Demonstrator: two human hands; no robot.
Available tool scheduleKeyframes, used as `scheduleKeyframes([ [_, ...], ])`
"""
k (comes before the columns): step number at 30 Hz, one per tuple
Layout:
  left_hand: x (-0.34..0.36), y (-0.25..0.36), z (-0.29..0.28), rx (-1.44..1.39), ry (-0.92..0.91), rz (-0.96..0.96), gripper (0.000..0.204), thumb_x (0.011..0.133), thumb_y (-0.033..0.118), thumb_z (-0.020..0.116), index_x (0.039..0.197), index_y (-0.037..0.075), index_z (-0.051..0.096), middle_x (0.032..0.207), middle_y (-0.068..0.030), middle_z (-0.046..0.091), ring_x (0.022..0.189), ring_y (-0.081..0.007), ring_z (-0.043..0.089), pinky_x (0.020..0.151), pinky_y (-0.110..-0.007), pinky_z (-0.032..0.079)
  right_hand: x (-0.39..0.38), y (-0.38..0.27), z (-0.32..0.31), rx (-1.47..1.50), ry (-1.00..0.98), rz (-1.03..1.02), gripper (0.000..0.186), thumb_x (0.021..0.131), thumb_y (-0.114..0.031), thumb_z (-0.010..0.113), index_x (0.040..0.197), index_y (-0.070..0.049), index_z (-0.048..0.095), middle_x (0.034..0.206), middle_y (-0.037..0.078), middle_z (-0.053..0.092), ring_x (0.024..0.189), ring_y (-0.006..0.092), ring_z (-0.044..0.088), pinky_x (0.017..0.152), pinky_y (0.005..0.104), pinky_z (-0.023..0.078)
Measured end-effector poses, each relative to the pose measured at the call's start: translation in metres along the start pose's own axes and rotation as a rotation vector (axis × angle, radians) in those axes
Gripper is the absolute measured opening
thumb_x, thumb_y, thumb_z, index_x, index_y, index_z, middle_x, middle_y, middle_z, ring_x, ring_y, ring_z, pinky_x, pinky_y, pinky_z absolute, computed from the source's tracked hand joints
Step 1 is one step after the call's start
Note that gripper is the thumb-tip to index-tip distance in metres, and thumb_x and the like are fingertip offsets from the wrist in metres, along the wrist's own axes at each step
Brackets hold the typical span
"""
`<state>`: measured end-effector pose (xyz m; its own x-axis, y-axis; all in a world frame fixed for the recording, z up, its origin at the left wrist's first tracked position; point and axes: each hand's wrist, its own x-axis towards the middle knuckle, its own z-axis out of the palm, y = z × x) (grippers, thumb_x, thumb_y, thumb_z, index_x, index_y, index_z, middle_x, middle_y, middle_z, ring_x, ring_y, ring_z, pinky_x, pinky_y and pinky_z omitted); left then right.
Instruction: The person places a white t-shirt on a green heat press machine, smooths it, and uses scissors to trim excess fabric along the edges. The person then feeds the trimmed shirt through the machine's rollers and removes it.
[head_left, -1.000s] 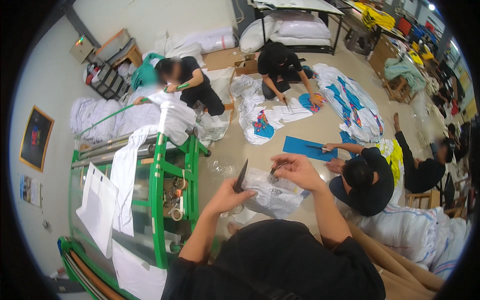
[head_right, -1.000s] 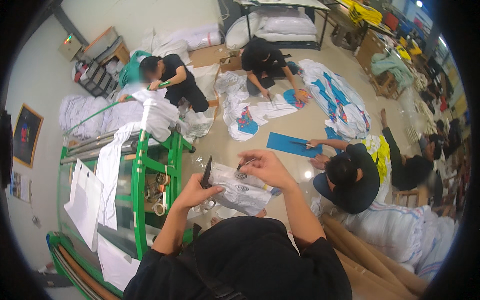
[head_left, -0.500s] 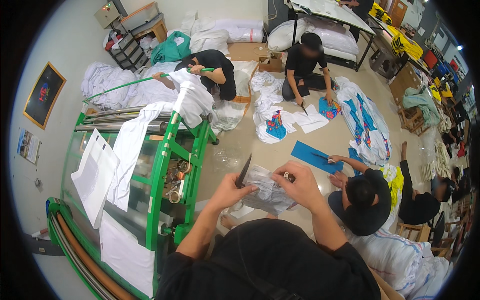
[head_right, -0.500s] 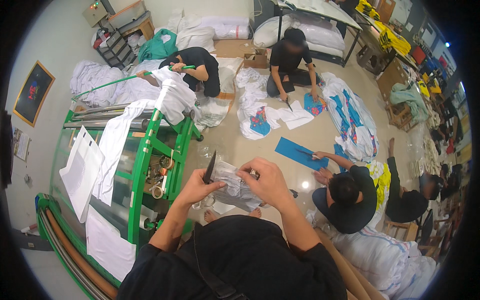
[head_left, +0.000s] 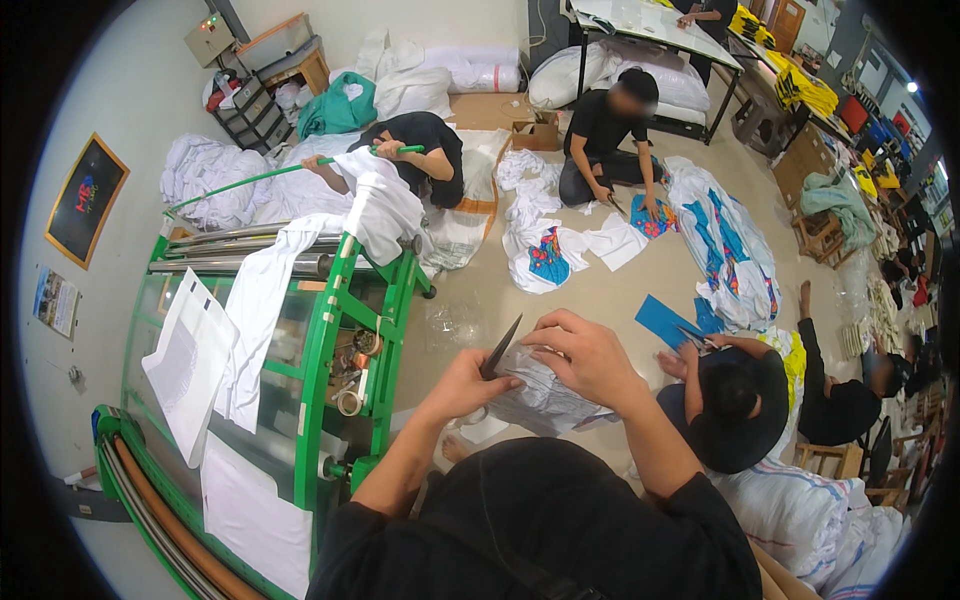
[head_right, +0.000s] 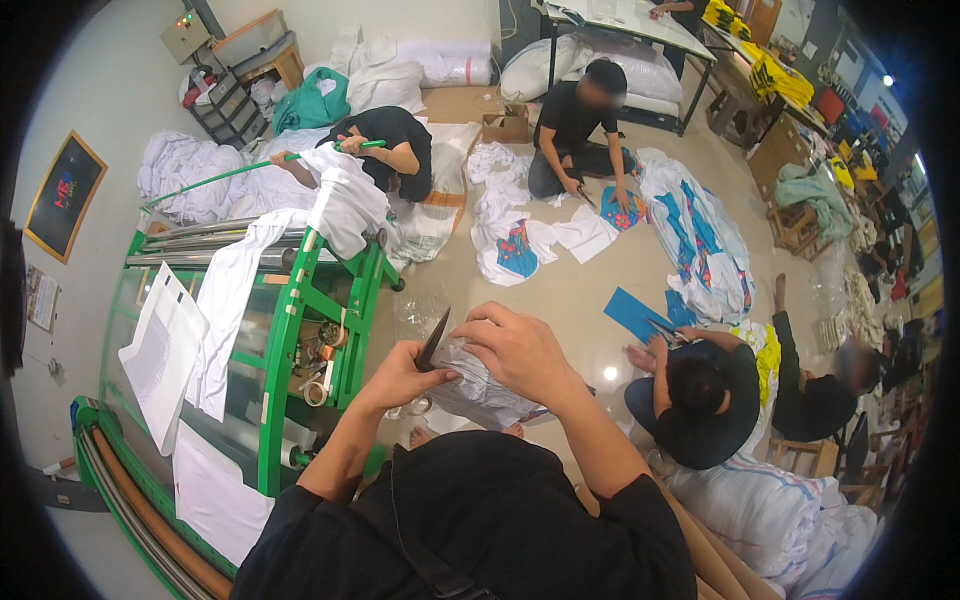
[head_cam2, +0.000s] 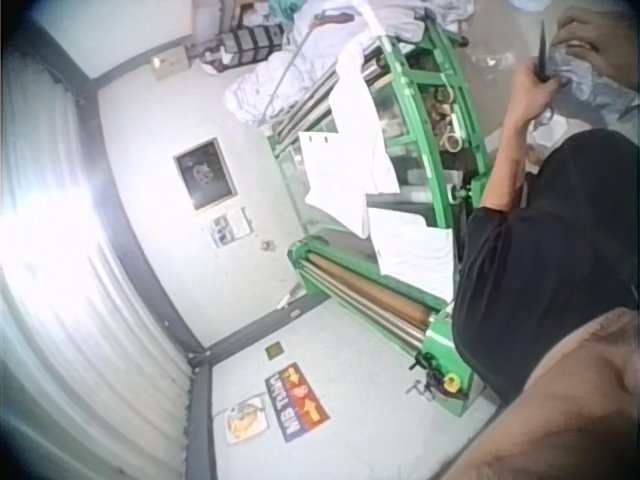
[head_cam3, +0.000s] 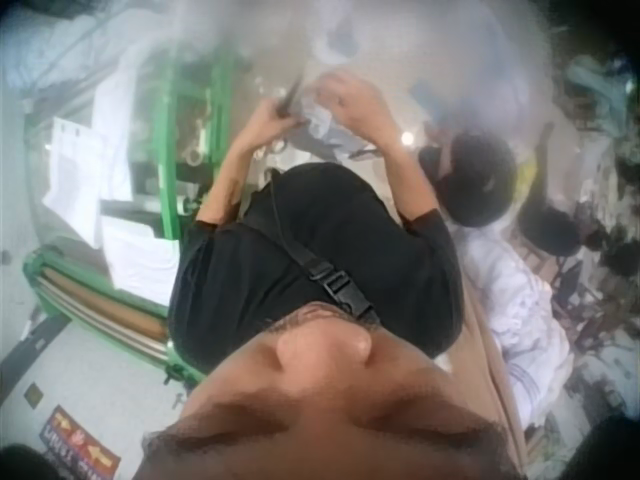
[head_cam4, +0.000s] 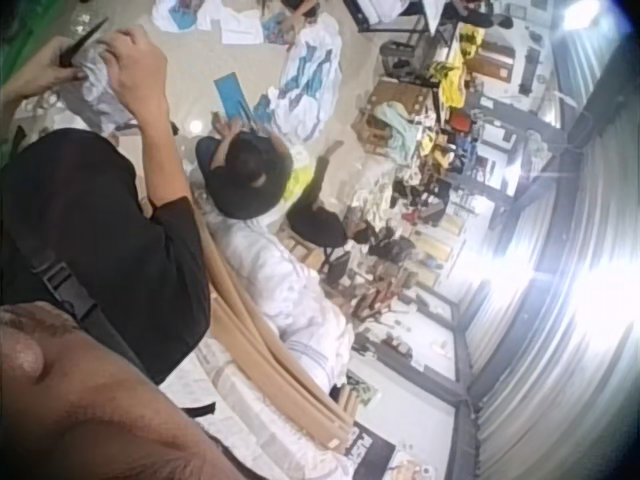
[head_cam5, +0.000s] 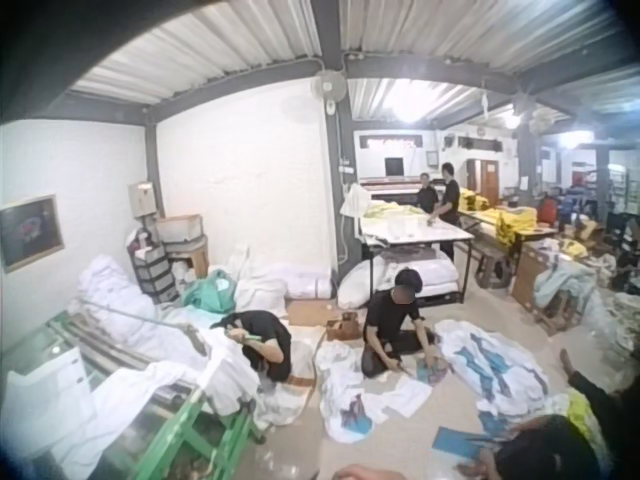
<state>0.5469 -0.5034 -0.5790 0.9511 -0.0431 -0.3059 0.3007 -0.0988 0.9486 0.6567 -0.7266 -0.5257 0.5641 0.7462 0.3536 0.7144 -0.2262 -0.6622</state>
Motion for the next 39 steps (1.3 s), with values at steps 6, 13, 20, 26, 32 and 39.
scheduleKeyframes([
  [6,-0.002,-0.002,0.003,0.035,0.004,0.025,0.026,0.094,0.009,0.084,0.115,-0.005,0.078,0.097,-0.005,0.079,0.087,-0.0088,0.068,0.079,-0.031,0.057,0.001,0.009,-0.003,0.182,-0.117,0.158,0.022,0.092,-0.017,0.081,0.113,-0.01,0.075,0.109,0.009,0.072,0.088,0.0297,0.07,0.077,0.0399,0.056],
  [13,-0.004,-0.012,0.008,0.009,0.024,0.015,0.027,0.094,0.011,0.085,0.115,-0.004,0.078,0.099,-0.0061,0.08,0.087,-0.0095,0.07,0.079,-0.032,0.058,-0.004,0.012,-0.006,0.238,-0.172,0.218,0.025,0.093,-0.018,0.08,0.115,-0.008,0.075,0.107,0.009,0.076,0.085,0.0287,0.07,0.076,0.0393,0.056],
  [20,-0.004,-0.017,0.012,-0.009,0.059,0.01,0.026,0.094,0.012,0.086,0.111,-0.006,0.078,0.096,-0.0069,0.08,0.084,-0.0088,0.07,0.076,-0.031,0.057,-0.022,0.014,-0.009,0.171,-0.121,0.25,0.029,0.089,-0.02,0.085,0.111,-0.007,0.072,0.106,0.01,0.076,0.09,0.0297,0.073,0.078,0.0407,0.057],
  [26,-0.001,-0.02,0.018,0.046,0.069,0.003,0.024,0.094,0.016,0.086,0.104,-0.006,0.08,0.088,-0.0044,0.079,0.078,-0.0077,0.066,0.07,-0.03,0.054,-0.037,0.025,0.0,0.093,-0.056,0.165,0.036,0.082,-0.022,0.092,0.108,-0.007,0.071,0.09,0.01,0.076,0.076,0.0247,0.069,0.068,0.0362,0.053],
  [32,0.001,-0.017,0.024,0.086,0.031,-0.066,0.028,0.095,0.024,0.086,0.094,-0.003,0.079,0.078,0.0017,0.071,0.071,-0.0059,0.059,0.063,-0.029,0.048,-0.051,0.034,-0.012,0.072,-0.074,0.317,0.026,0.085,-0.019,0.089,0.1,-0.005,0.074,0.082,0.01,0.079,0.071,0.027,0.073,0.068,0.0363,0.056],
  [39,-0.003,-0.008,0.02,0.048,0.056,-0.086,0.025,0.098,0.021,0.083,0.101,-0.003,0.079,0.084,-0.0016,0.075,0.076,-0.0078,0.066,0.07,-0.029,0.052,-0.074,0.056,-0.072,-0.025,0.142,0.526,0.022,0.092,-0.021,0.082,0.105,-0.004,0.079,0.088,0.014,0.079,0.078,0.0263,0.075,0.073,0.0381,0.056],
])
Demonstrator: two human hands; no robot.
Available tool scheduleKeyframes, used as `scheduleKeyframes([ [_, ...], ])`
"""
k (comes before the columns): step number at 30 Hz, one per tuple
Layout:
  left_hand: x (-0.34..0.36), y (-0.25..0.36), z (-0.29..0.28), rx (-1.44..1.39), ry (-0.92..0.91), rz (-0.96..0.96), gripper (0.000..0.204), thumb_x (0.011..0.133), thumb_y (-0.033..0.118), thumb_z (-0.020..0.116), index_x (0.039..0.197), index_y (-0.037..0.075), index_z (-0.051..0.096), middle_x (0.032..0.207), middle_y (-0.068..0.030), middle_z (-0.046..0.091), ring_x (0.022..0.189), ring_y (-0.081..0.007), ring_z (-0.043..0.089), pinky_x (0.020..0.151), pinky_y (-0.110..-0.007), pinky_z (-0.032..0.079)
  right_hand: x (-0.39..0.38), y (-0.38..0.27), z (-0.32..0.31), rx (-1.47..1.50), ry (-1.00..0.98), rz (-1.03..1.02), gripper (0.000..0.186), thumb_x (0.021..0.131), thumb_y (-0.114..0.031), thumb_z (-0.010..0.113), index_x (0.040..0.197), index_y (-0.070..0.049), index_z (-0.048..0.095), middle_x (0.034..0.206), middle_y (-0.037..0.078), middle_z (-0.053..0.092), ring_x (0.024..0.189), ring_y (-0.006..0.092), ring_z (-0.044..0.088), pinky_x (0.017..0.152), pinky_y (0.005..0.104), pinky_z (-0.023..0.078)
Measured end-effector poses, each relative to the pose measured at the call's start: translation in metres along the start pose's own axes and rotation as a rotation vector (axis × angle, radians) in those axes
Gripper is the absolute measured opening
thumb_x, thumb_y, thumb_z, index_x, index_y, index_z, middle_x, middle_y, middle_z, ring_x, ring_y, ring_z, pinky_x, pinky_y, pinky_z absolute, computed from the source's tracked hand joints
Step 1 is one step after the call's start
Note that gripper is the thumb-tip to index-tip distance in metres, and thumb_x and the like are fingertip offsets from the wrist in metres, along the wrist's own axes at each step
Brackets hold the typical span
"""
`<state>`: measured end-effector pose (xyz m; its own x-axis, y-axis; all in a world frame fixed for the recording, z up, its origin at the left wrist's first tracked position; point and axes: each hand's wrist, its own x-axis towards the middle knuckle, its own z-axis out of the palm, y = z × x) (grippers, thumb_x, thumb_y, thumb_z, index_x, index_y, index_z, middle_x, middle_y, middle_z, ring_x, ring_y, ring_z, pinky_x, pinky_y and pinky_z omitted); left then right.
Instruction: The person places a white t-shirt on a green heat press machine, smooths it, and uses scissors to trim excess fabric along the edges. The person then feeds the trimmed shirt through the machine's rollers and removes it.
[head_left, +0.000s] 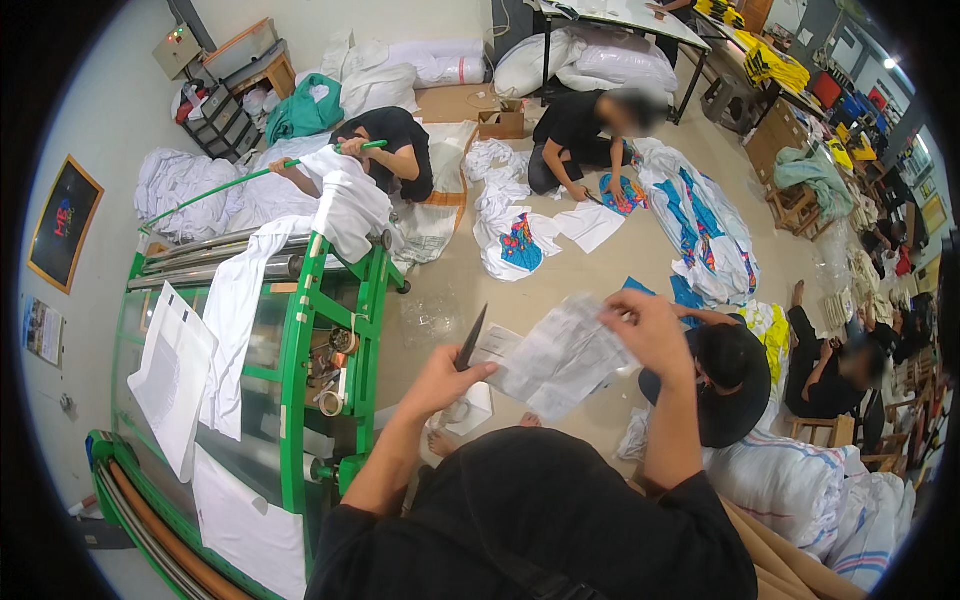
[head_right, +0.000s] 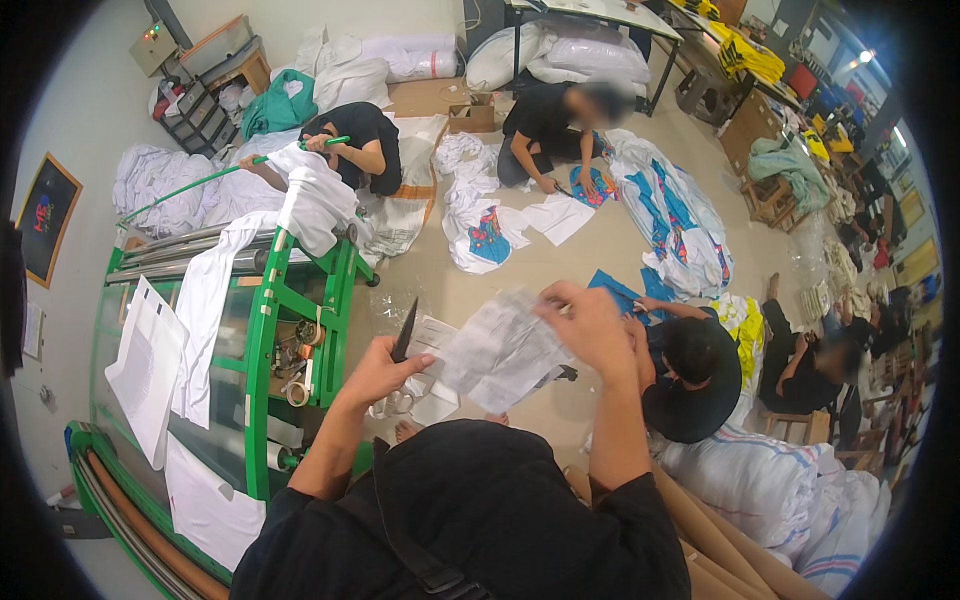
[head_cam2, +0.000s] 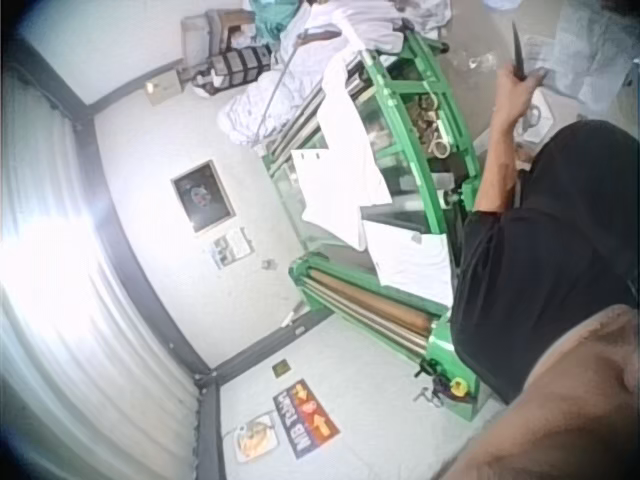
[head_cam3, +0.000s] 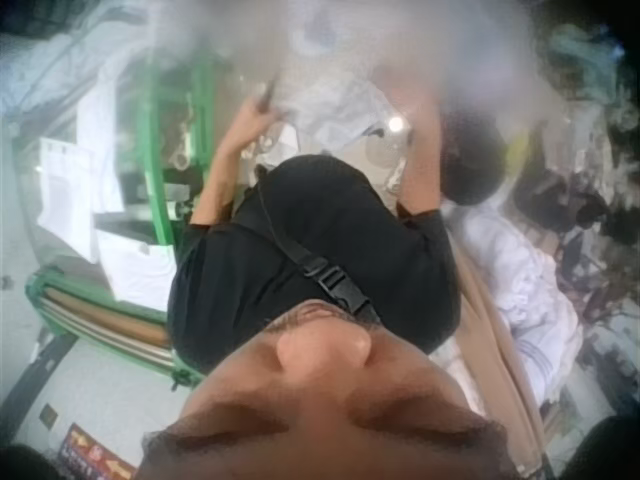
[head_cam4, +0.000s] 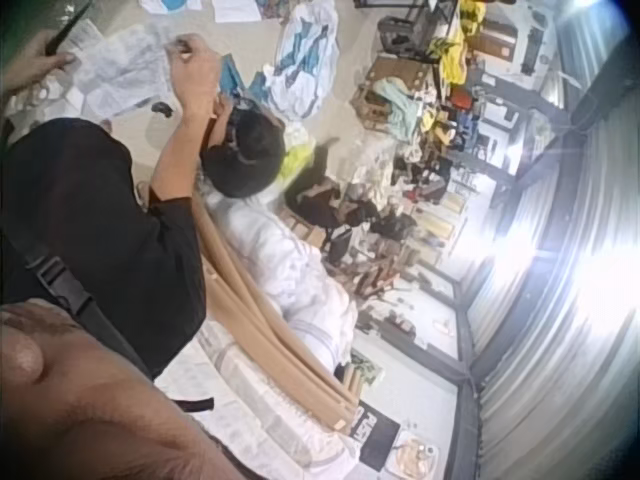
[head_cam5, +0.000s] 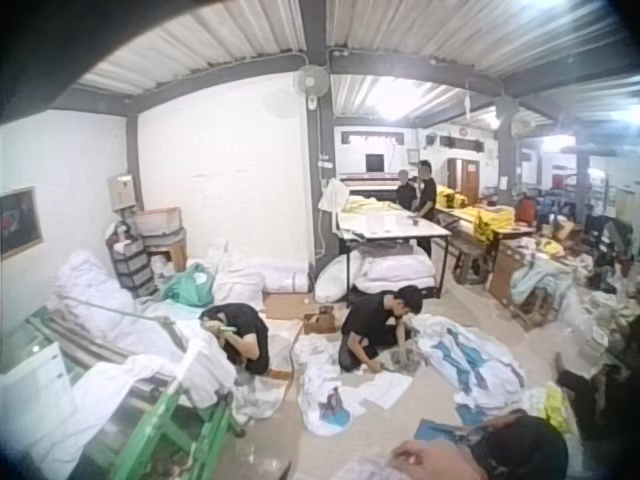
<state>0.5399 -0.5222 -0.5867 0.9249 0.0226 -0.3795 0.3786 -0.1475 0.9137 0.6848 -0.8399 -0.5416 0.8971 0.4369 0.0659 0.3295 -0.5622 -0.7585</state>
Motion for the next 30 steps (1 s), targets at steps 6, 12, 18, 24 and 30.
scheduleKeyframes([
  [6,0.005,-0.015,-0.009,-0.128,-0.039,0.079,0.021,0.102,0.013,0.077,0.115,-0.004,0.078,0.095,-0.0071,0.082,0.087,-0.0127,0.075,0.082,-0.029,0.057,-0.002,0.003,-0.053,-0.014,0.4,-0.001,0.025,0.096,-0.018,0.08,0.112,0.002,0.077,0.082,0.009,0.073,0.07,0.015,0.059,0.068,0.0328,0.05],
  [12,-0.001,-0.015,0.002,-0.116,-0.08,0.269,0.018,0.098,0.009,0.08,0.111,-0.004,0.078,0.141,-0.0097,0.071,0.079,-0.01,0.068,0.074,-0.027,0.055,-0.009,-0.03,-0.046,-0.068,0.552,-0.022,0.02,0.097,-0.017,0.077,0.114,-0.005,0.078,0.087,0.014,0.076,0.064,0.0233,0.065,0.067,0.0368,0.053],
  [18,-0.001,-0.002,0.026,-0.063,-0.021,0.359,0.014,0.093,-0.001,0.078,0.106,-0.005,0.079,0.176,-0.0142,0.037,0.095,-0.0112,0.074,0.075,-0.029,0.058,-0.018,-0.049,0.036,-0.121,0.083,-0.218,0.017,0.096,-0.015,0.072,0.109,-0.008,0.081,0.096,0.015,0.079,0.077,0.0327,0.074,0.073,0.0415,0.058],
  [24,0.002,0.003,0.033,0.105,0.034,0.506,0.015,0.093,-0.003,0.076,0.108,-0.004,0.079,0.171,-0.0172,0.042,0.091,-0.0142,0.076,0.073,-0.032,0.059,-0.031,-0.062,0.054,0.003,-0.142,-0.111,0.018,0.098,-0.02,0.071,0.107,-0.009,0.082,0.098,0.013,0.081,0.088,0.0366,0.076,0.078,0.0456,0.058],
  [30,0.0,0.015,0.029,0.065,-0.087,0.178,0.017,0.095,0.0,0.075,0.112,-0.004,0.078,0.107,-0.0086,0.073,0.077,-0.0144,0.069,0.068,-0.032,0.056,-0.033,-0.068,0.048,0.072,-0.221,-0.065,0.023,0.099,-0.027,0.073,0.108,-0.008,0.082,0.095,0.014,0.08,0.086,0.0362,0.076,0.077,0.0451,0.058],
])
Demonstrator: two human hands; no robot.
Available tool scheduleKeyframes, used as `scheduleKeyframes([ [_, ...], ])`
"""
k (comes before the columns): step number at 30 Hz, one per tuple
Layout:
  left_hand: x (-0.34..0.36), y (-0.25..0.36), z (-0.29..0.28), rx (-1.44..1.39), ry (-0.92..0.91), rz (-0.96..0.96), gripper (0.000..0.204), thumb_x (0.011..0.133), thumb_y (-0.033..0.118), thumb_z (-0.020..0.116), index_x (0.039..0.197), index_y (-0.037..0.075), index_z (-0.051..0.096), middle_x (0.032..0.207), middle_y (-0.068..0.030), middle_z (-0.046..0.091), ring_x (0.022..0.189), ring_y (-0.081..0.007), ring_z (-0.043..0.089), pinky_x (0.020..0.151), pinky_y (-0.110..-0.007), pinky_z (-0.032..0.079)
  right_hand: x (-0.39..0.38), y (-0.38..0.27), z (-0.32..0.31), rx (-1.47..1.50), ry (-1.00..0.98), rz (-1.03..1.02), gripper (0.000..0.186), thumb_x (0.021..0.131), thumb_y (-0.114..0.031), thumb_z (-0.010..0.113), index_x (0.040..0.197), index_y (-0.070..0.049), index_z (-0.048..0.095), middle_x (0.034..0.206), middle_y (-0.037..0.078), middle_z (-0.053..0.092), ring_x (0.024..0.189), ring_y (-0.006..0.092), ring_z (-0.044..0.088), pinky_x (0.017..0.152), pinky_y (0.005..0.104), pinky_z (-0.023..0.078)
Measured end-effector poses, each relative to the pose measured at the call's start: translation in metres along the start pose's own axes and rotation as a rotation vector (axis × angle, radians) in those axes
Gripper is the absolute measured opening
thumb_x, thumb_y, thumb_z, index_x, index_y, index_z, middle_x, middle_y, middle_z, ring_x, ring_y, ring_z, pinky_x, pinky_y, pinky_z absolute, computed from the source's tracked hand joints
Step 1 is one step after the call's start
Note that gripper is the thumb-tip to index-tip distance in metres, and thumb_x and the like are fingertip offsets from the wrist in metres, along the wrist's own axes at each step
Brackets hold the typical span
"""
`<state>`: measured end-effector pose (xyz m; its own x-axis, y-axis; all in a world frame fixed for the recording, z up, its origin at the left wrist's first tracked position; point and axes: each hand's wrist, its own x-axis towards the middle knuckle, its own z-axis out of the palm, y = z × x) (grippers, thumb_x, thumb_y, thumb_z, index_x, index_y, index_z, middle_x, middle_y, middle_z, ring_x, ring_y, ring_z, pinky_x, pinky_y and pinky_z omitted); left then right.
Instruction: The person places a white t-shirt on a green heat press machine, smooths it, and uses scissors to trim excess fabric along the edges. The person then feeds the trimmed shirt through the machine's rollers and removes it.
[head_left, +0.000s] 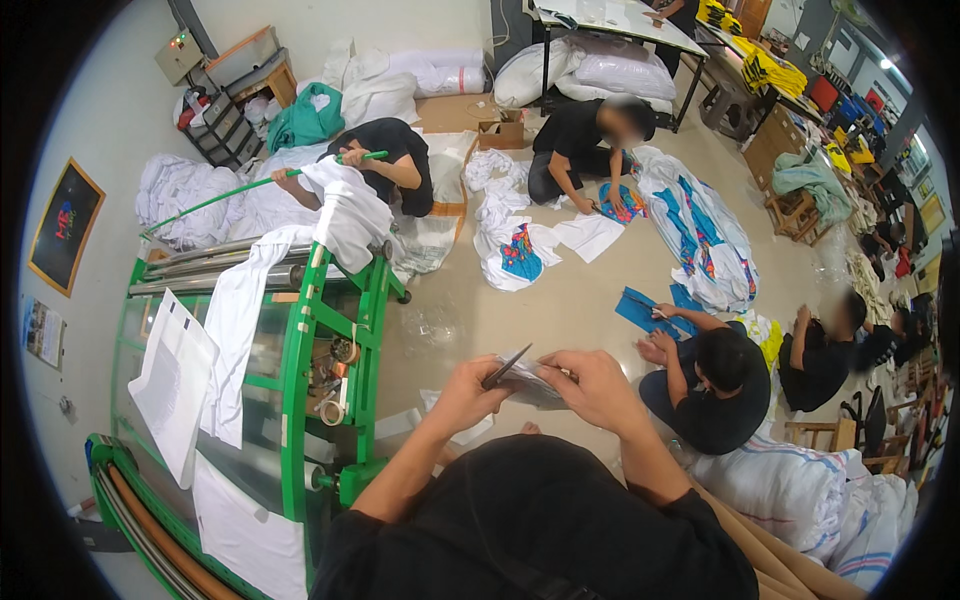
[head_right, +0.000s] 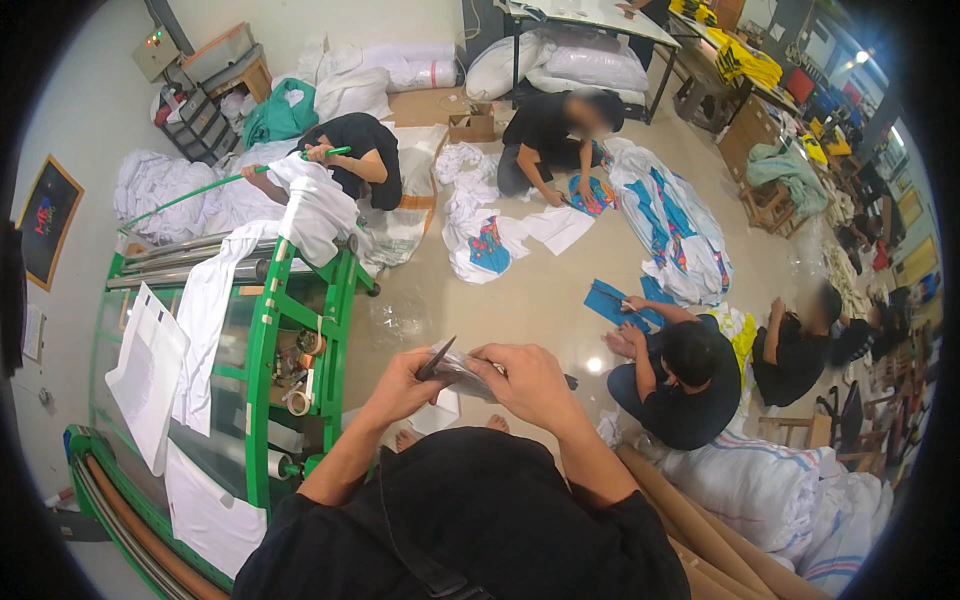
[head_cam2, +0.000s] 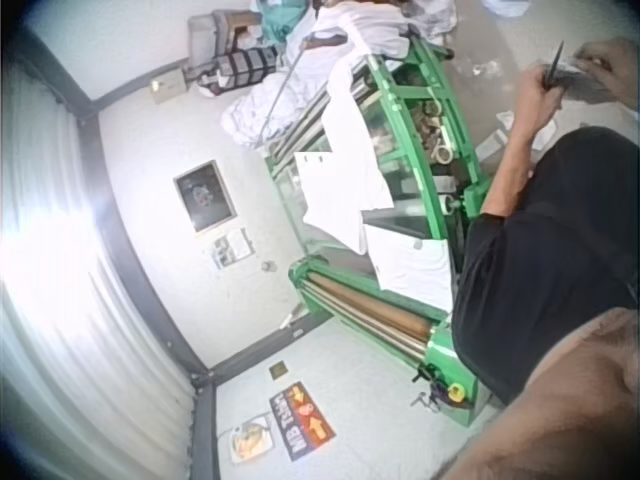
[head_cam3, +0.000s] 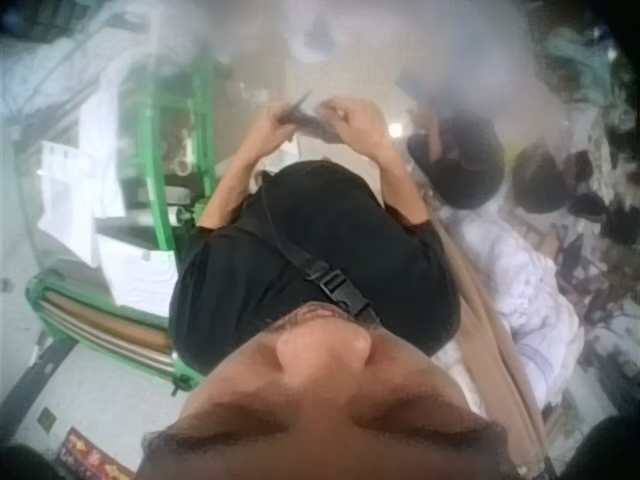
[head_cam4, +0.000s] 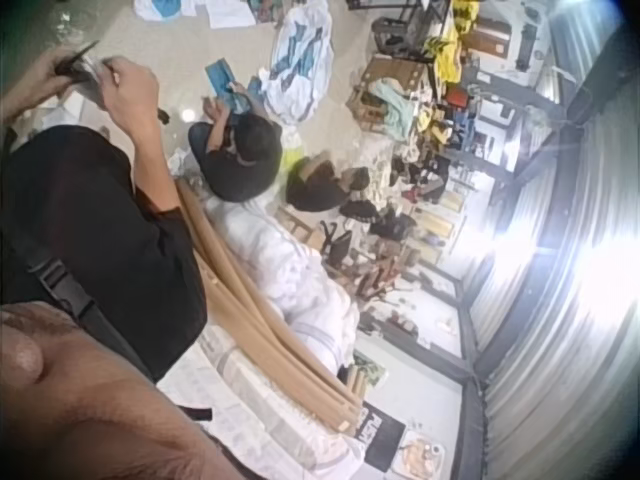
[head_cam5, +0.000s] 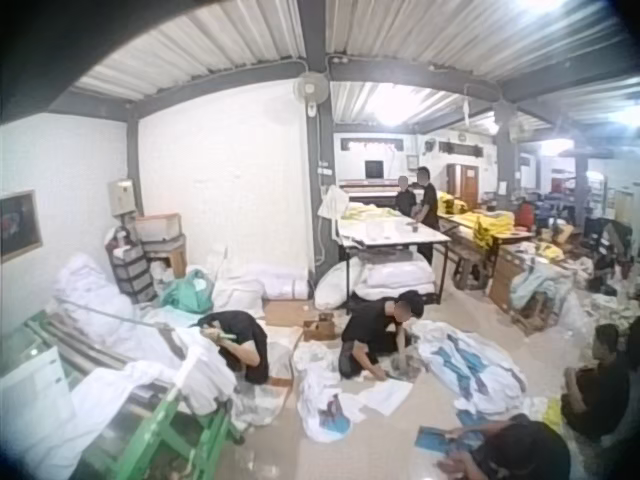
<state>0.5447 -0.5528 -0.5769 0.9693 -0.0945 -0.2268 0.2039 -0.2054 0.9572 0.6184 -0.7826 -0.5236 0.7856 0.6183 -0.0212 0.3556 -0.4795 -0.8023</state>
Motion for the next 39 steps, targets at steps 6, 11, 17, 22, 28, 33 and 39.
scheduleKeyframes([
  [6,0.003,0.0,0.004,0.035,0.086,-0.007,0.02,0.096,0.006,0.078,0.114,-0.004,0.077,0.096,-0.0065,0.073,0.077,-0.0158,0.066,0.07,-0.034,0.054,-0.004,0.013,0.008,-0.097,0.173,-0.123,0.027,0.092,-0.029,0.084,0.103,-0.004,0.08,0.087,0.016,0.079,0.072,0.0329,0.075,0.068,0.0397,0.057],
  [11,0.004,-0.002,0.004,0.075,0.13,0.078,0.02,0.096,0.008,0.079,0.113,-0.004,0.077,0.093,-0.0104,0.072,0.08,-0.0185,0.066,0.074,-0.035,0.053,0.003,0.03,0.014,-0.162,0.182,-0.044,0.025,0.089,-0.028,0.087,0.097,-0.006,0.078,0.083,0.012,0.079,0.071,0.0329,0.076,0.066,0.0407,0.057],
  [17,0.004,-0.004,-0.001,0.16,0.171,0.123,0.019,0.097,0.007,0.077,0.113,-0.003,0.076,0.096,-0.016,0.069,0.081,-0.0256,0.066,0.076,-0.038,0.053,0.006,0.026,0.007,-0.074,0.139,-0.107,0.026,0.089,-0.023,0.087,0.104,-0.007,0.075,0.085,0.012,0.079,0.068,0.0313,0.074,0.063,0.0385,0.056],
  [22,0.007,-0.008,-0.006,0.281,0.119,0.288,0.018,0.098,0.004,0.073,0.114,-0.003,0.075,0.104,-0.018,0.07,0.087,-0.0338,0.068,0.078,-0.041,0.053,0.011,0.022,0.006,-0.046,0.161,-0.243,0.018,0.093,-0.021,0.082,0.105,-0.01,0.074,0.098,0.009,0.078,0.085,0.0319,0.076,0.073,0.0406,0.058],
  [28,0.008,-0.01,-0.005,0.28,0.125,0.297,0.016,0.098,0.005,0.074,0.113,-0.002,0.076,0.105,-0.0185,0.07,0.089,-0.0363,0.067,0.079,-0.043,0.053,0.012,0.023,0.008,0.03,0.16,-0.266,0.019,0.091,-0.016,0.082,0.106,-0.008,0.075,0.099,0.008,0.076,0.09,0.0308,0.075,0.078,0.0412,0.058],
  [33,0.005,-0.006,-0.008,0.365,0.152,0.293,0.017,0.096,0.006,0.077,0.111,-0.001,0.077,0.104,-0.0182,0.071,0.087,-0.0371,0.067,0.076,-0.043,0.053,0.012,0.033,0.012,0.047,0.171,-0.301,0.018,0.088,-0.01,0.083,0.105,-0.005,0.076,0.101,0.012,0.077,0.084,0.0278,0.073,0.071,0.0362,0.057],
  [39,0.006,-0.007,0.002,0.34,0.26,0.336,0.019,0.091,0.0,0.08,0.109,-0.001,0.075,0.1,-0.0124,0.071,0.082,-0.0243,0.069,0.07,-0.035,0.052,0.004,0.047,0.017,-0.13,0.123,-0.196,0.013,0.091,-0.016,0.075,0.103,-0.01,0.076,0.097,0.01,0.079,0.089,0.0328,0.075,0.076,0.044,0.058],
])
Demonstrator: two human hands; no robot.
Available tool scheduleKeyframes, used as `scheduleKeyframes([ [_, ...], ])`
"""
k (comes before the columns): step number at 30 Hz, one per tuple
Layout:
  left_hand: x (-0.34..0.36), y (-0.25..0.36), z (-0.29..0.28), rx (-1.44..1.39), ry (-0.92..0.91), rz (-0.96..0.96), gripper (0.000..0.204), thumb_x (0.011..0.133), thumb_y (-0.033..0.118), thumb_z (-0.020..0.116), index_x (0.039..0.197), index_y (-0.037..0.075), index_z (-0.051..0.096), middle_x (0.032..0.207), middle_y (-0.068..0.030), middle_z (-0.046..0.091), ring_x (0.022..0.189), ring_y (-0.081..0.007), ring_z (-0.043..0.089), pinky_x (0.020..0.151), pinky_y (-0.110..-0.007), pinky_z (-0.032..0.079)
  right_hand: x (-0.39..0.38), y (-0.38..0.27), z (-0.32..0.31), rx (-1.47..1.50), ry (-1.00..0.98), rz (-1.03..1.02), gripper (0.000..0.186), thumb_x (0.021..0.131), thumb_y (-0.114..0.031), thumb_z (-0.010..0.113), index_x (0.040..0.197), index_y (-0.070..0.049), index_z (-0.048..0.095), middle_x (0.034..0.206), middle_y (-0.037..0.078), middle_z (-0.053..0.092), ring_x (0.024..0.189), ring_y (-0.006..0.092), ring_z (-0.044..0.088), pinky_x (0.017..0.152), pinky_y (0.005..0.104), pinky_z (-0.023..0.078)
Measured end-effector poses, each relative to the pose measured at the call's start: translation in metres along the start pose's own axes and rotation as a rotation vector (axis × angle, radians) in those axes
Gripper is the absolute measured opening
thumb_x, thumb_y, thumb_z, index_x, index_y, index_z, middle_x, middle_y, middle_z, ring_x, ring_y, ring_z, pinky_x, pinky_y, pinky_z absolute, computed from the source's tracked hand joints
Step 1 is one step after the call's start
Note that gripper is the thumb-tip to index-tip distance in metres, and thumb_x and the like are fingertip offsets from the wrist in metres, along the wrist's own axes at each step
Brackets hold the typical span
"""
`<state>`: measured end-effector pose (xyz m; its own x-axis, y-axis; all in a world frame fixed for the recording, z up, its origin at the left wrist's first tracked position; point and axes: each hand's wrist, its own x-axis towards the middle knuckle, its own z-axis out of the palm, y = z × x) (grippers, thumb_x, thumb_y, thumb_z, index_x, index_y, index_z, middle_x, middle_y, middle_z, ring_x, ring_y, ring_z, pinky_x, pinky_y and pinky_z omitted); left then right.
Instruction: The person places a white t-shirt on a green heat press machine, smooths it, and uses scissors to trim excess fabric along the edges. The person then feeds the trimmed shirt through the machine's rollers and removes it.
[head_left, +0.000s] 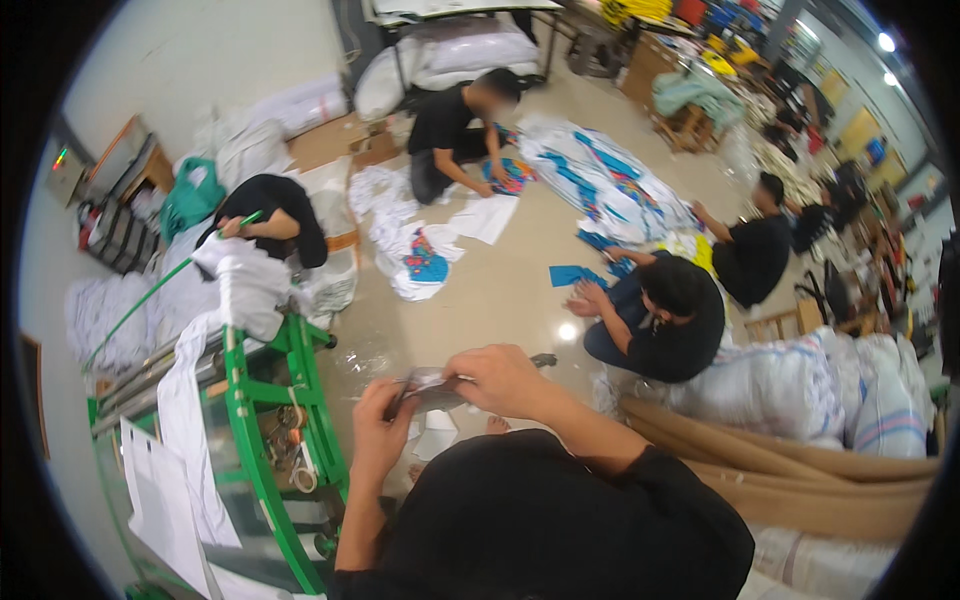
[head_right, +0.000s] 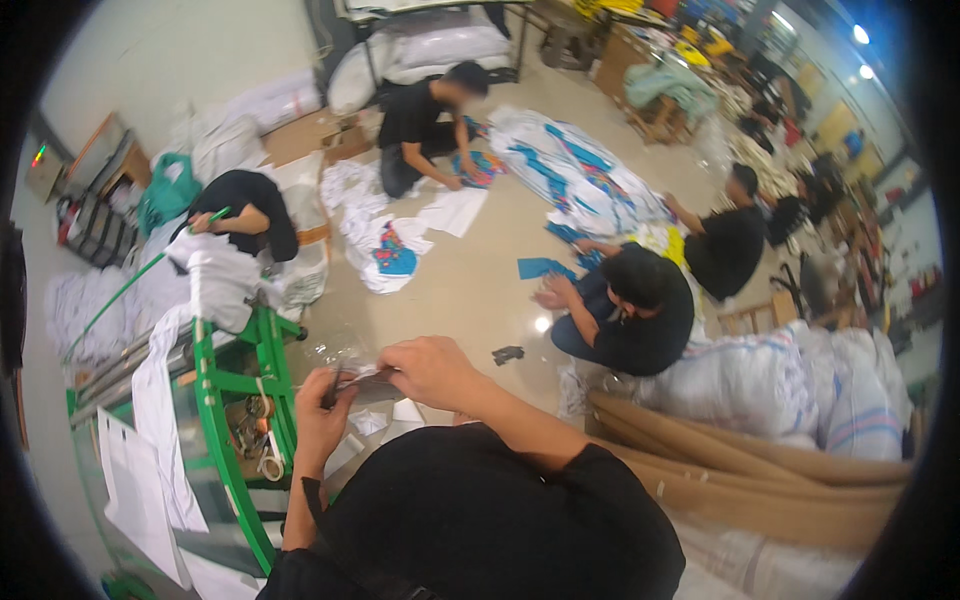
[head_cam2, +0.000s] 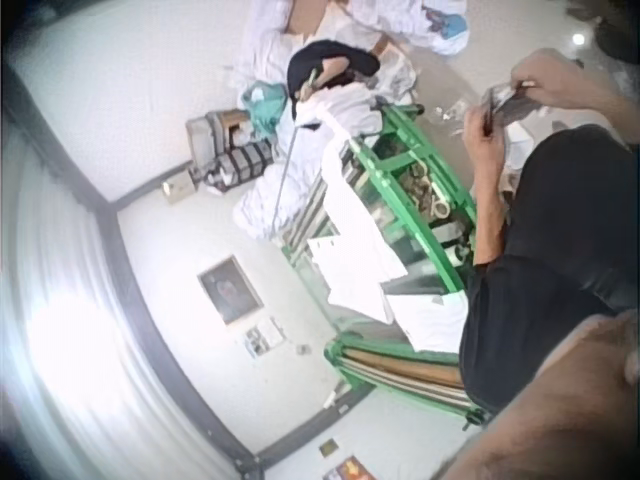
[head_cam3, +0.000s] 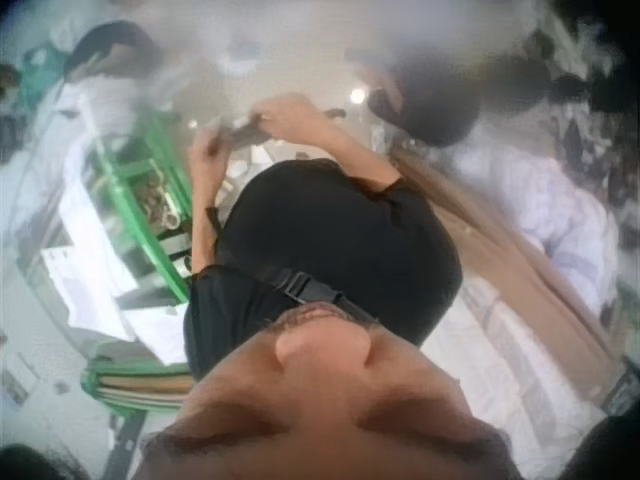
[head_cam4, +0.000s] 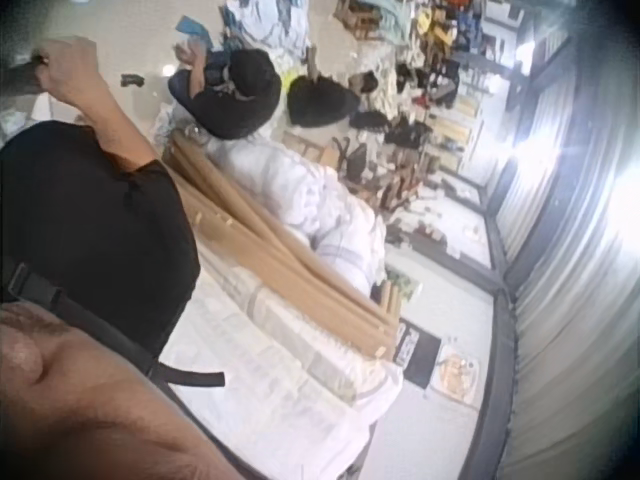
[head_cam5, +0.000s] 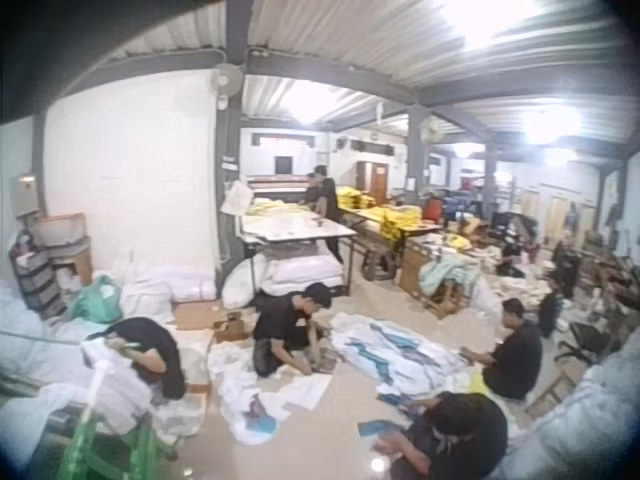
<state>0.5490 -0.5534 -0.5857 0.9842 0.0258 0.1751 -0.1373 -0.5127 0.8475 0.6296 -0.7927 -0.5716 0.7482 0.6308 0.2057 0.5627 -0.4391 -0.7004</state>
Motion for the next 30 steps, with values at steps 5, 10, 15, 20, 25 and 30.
scheduleKeyframes([
  [5,-0.006,-0.004,0.017,-0.211,0.087,-0.089,0.039,0.09,-0.007,0.081,0.124,0.003,0.066,0.101,-0.0094,0.072,0.07,-0.0134,0.065,0.065,-0.026,0.05,-0.001,-0.002,-0.002,-0.009,-0.032,0.105,0.011,0.092,-0.017,0.072,0.102,-0.011,0.075,0.092,0.009,0.079,0.086,0.0351,0.075,0.075,0.048,0.057],
  [10,-0.009,-0.006,0.027,-0.352,0.186,-0.222,0.06,0.087,-0.004,0.086,0.139,0.005,0.058,0.098,-0.0082,0.071,0.067,-0.0087,0.061,0.061,-0.024,0.046,-0.001,-0.002,-0.005,0.094,0.106,0.104,0.012,0.094,-0.023,0.077,0.103,-0.014,0.077,0.089,0.009,0.08,0.078,0.0342,0.075,0.072,0.0454,0.057],
  [15,-0.006,-0.008,0.017,-0.196,0.07,-0.451,0.038,0.087,0.008,0.09,0.12,-0.001,0.073,0.076,0.0051,0.063,0.065,-0.0043,0.052,0.059,-0.026,0.044,-0.002,-0.002,0.001,0.173,0.087,0.199,0.016,0.094,-0.027,0.079,0.103,-0.015,0.077,0.089,0.009,0.08,0.078,0.0343,0.076,0.072,0.0451,0.058],
  [20,-0.004,-0.007,0.016,-0.237,-0.011,-0.392,0.021,0.091,0.01,0.086,0.105,-0.003,0.076,0.077,0.0021,0.066,0.066,-0.0038,0.053,0.057,-0.025,0.042,-0.001,0.006,0.002,0.031,0.073,0.077,0.014,0.095,-0.027,0.077,0.103,-0.015,0.076,0.089,0.009,0.079,0.08,0.0341,0.076,0.073,0.0451,0.057],
  [25,-0.002,-0.006,0.018,-0.188,-0.045,-0.472,0.02,0.093,0.006,0.082,0.11,-0.003,0.077,0.079,-0.0008,0.07,0.064,-0.0056,0.056,0.056,-0.028,0.044,-0.007,0.006,-0.001,0.029,-0.01,0.104,0.014,0.097,-0.026,0.071,0.099,-0.012,0.073,0.092,0.011,0.077,0.088,0.0364,0.075,0.076,0.0498,0.057],
  [30,-0.004,-0.003,0.022,-0.175,0.011,-0.445,0.01,0.095,0.004,0.077,0.102,-0.004,0.076,0.08,-0.0023,0.071,0.067,-0.0074,0.056,0.061,-0.029,0.044,-0.009,0.004,0.002,-0.028,0.012,0.074,0.014,0.097,-0.026,0.071,0.098,-0.012,0.071,0.091,0.01,0.074,0.088,0.0356,0.074,0.075,0.0494,0.057],
])
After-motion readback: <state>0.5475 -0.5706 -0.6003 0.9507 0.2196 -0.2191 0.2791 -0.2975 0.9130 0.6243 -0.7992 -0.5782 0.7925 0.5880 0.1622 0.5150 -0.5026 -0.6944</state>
